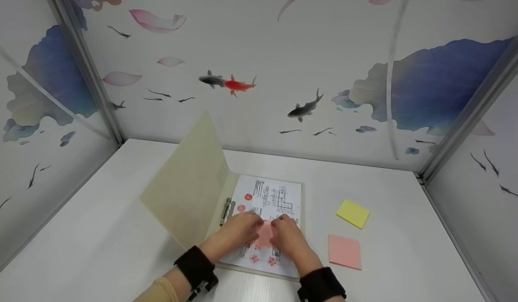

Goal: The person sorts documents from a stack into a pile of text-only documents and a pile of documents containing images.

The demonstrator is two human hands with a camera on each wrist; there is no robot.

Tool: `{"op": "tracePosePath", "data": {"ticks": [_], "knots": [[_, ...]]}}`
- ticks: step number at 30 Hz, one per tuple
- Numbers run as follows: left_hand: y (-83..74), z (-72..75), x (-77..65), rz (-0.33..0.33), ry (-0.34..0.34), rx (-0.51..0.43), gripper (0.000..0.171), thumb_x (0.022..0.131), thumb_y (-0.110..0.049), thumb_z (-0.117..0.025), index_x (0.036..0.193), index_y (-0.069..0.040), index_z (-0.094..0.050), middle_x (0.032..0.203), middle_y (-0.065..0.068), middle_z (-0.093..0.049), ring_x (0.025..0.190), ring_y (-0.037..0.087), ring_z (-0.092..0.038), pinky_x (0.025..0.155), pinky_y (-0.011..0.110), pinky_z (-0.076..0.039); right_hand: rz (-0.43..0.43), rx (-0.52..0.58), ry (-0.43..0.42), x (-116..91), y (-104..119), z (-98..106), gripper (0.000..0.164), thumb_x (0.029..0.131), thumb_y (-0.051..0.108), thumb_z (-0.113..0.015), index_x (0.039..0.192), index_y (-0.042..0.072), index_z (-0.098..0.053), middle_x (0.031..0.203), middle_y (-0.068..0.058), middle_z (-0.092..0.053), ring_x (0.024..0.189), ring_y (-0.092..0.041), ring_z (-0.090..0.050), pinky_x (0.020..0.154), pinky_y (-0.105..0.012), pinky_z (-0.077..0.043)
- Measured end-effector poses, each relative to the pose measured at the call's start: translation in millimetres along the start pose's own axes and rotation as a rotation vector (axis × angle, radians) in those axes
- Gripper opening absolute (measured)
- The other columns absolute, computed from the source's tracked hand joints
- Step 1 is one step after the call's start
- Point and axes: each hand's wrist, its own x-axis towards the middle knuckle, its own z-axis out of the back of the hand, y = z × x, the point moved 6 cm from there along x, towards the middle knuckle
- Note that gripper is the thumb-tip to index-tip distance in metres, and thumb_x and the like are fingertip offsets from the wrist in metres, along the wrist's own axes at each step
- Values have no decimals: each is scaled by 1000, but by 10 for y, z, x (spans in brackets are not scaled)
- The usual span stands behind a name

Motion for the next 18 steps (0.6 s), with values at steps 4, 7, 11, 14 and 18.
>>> {"op": "tracePosePath", "data": {"ticks": [4, 7, 11, 14, 18], "knots": [[7, 3, -10, 5, -6, -7, 27, 77, -15, -78, 102, -10, -70, 91, 1, -64, 84, 16, -62, 75, 25, -51, 25, -44, 5, -3, 26, -6, 35, 78, 7, -77, 111, 0, -67, 109, -11, -58, 92, -23, -56, 83, -39, -51], [15, -2, -8, 18, 3, -6, 27, 77, -16, -78, 102, -10, -70, 90, 1, -63, 83, 16, -61, 75, 25, -50, 42, -61, 1, -6, 44, -3, 35, 78, 6, -76, 111, -1, -67, 107, -11, -57, 91, -24, -55, 82, -38, -50], [31, -10, -4, 37, 16, -18, 27, 77, -17, -78, 102, -10, -70, 90, 1, -63, 82, 16, -60, 75, 25, -50, 47, -61, -2, -13, 48, 2, 36, 77, 5, -77, 111, -2, -66, 105, -10, -57, 91, -24, -55, 81, -38, -50], [37, -4, -8, 37, 14, -22, 28, 77, -17, -78, 102, -10, -70, 91, 1, -63, 83, 16, -61, 75, 26, -50, 48, -65, -2, -18, 49, 10, 36, 77, 5, -77, 111, -2, -67, 103, -9, -57, 91, -24, -55, 82, -39, -50], [37, 9, -12, 13, -4, 3, 26, 77, -18, -79, 99, -8, -69, 89, 2, -61, 81, 16, -60, 73, 26, -50, 54, -81, 4, -16, 53, 14, 34, 77, 6, -77, 109, -2, -67, 104, -11, -58, 92, -25, -55, 83, -40, -50]]}}
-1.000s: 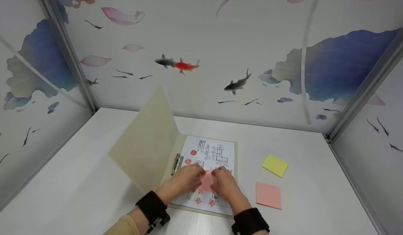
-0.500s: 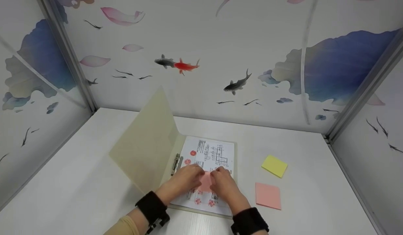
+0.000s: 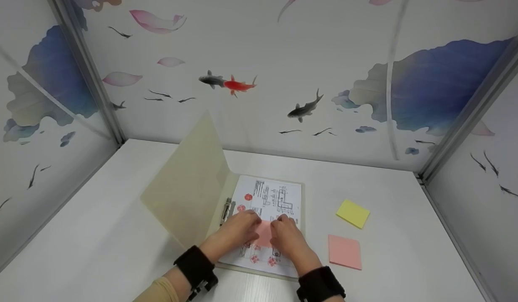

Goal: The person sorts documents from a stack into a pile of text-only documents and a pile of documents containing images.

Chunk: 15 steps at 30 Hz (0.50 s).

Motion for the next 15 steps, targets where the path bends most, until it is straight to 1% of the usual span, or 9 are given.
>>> {"op": "tracePosePath", "data": {"ticks": [5, 8, 15], "knots": [[-4, 3, 4, -25, -16, 21, 26, 77, -19, -79, 97, -7, -69, 87, 2, -60, 79, 16, -59, 71, 24, -49, 12, -3, -1, 6, -1, -2, 35, 76, 5, -78, 108, -2, -67, 106, -12, -58, 93, -26, -55, 83, -40, -49], [-3, 3, 5, -19, -8, 5, 26, 78, -19, -79, 98, -7, -69, 87, 2, -59, 79, 15, -58, 72, 24, -49, 11, 3, -1, 7, -7, -6, 35, 76, 5, -78, 109, -2, -67, 108, -12, -59, 94, -26, -56, 82, -40, -50], [-3, 27, -7, -15, -10, -1, 23, 76, -18, -80, 93, -7, -68, 84, 1, -57, 74, 15, -55, 69, 24, -47, 20, 3, -2, 8, -16, -11, 38, 76, 6, -78, 111, -3, -66, 115, -13, -58, 101, -29, -56, 87, -41, -48]]}}
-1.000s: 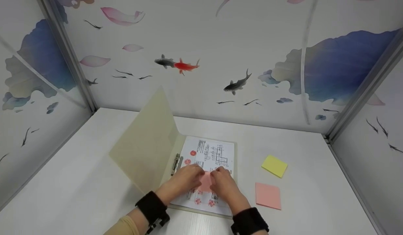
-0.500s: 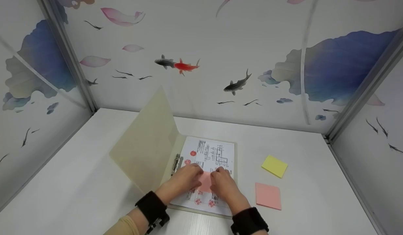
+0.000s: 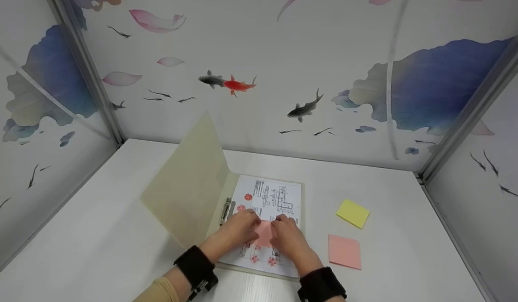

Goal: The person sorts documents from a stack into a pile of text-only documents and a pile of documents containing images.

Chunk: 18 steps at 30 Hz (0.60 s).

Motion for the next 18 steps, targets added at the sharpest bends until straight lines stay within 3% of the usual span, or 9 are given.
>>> {"op": "tracePosePath", "data": {"ticks": [9, 18], "knots": [[10, 2, 2, 28, 23, -18, 25, 76, -20, -80, 94, -7, -68, 85, 1, -58, 76, 15, -57, 69, 24, -49, -4, -3, 13, -10, 13, 4, 39, 77, 6, -77, 113, -2, -66, 118, -14, -58, 109, -33, -55, 91, -44, -48], [17, 13, -9, -23, -2, -9, 22, 74, -18, -81, 87, -5, -68, 82, 2, -58, 74, 17, -57, 67, 25, -48, -10, -30, 31, -15, 36, -7, 41, 77, 8, -78, 115, -2, -65, 119, -15, -57, 108, -32, -54, 93, -44, -47]]}}
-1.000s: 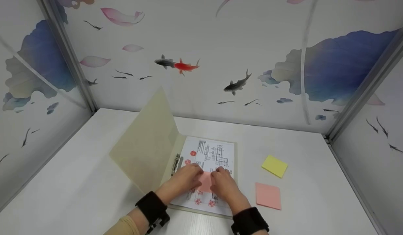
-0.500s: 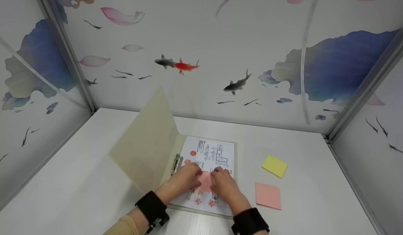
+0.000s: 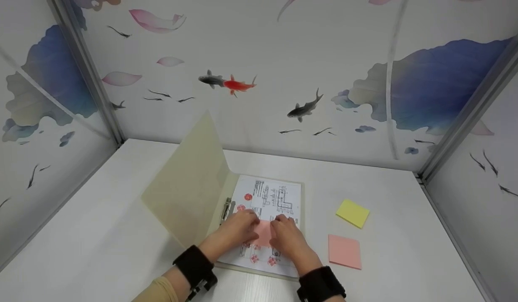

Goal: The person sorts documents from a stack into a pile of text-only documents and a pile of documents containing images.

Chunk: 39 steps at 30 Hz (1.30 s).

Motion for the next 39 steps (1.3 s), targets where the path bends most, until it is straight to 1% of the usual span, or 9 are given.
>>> {"op": "tracePosePath", "data": {"ticks": [2, 5, 15, 19, 24, 26, 29, 33, 39], "knots": [[-2, 10, -3, -16, -13, -4, 22, 73, -18, -81, 85, -4, -68, 82, 2, -58, 74, 17, -57, 67, 25, -48, -4, -9, 5, -4, 4, -3, 42, 76, 9, -79, 115, -1, -65, 120, -14, -57, 108, -32, -54, 94, -44, -47], [2, 13, -6, -27, -21, 4, 23, 73, -19, -81, 87, -4, -68, 82, 2, -58, 75, 17, -58, 68, 25, -48, -3, -11, -2, -4, 8, -1, 41, 77, 9, -78, 114, -2, -65, 119, -14, -58, 109, -32, -54, 94, -44, -47], [11, 1, -5, -7, -9, -3, 25, 74, -20, -81, 90, -6, -69, 85, 2, -60, 78, 17, -59, 72, 25, -49, 0, -15, -12, -7, 9, 5, 40, 77, 9, -78, 114, 0, -65, 116, -13, -59, 106, -31, -56, 92, -43, -48], [15, -11, -2, -2, 0, 1, 25, 74, -21, -81, 90, -6, -69, 85, 2, -60, 78, 17, -59, 72, 25, -49, -1, -17, 2, -5, 13, 17, 41, 77, 9, -78, 115, -1, -65, 116, -14, -58, 106, -31, -56, 92, -44, -48], [12, -16, -2, -13, -6, -3, 25, 74, -21, -81, 84, -4, -65, 89, 5, -60, 79, 18, -58, 73, 25, -50, -16, -44, 32, -4, 8, 26, 47, 79, 14, -76, 123, 7, -61, 121, -16, -54, 108, -31, -54, 94, -46, -47], [14, -18, -9, -14, -8, -9, 26, 74, -21, -81, 84, -3, -65, 93, 6, -61, 82, 18, -59, 76, 25, -50, -2, -51, 42, -12, 14, 21, 47, 81, 16, -75, 125, 10, -60, 122, -16, -52, 106, -31, -52, 92, -46, -47], [16, -31, -25, -14, -12, -6, 29, 75, -22, -81, 89, -1, -67, 103, 9, -61, 91, 20, -60, 83, 25, -50, 51, -58, 51, -31, 35, 0, 47, 82, 17, -74, 126, 11, -59, 120, -18, -50, 104, -31, -48, 88, -45, -47], [16, -32, -39, 3, -16, 51, 37, 77, -27, -80, 98, 2, -69, 113, 13, -59, 101, 23, -60, 90, 28, -49, 97, -74, 54, -47, 61, -19, 50, 83, 22, -73, 130, 14, -58, 122, -21, -48, 106, -35, -46, 86, -47, -48], [20, -9, -49, 61, 1, 188, 42, 77, -39, -77, 101, -5, -71, 115, 7, -60, 106, 23, -56, 86, 36, -51, 98, -152, 40, -53, 48, -17, 51, 84, 31, -72, 133, 22, -57, 126, -18, -49, 106, -34, -45, 87, -48, -47]]}}
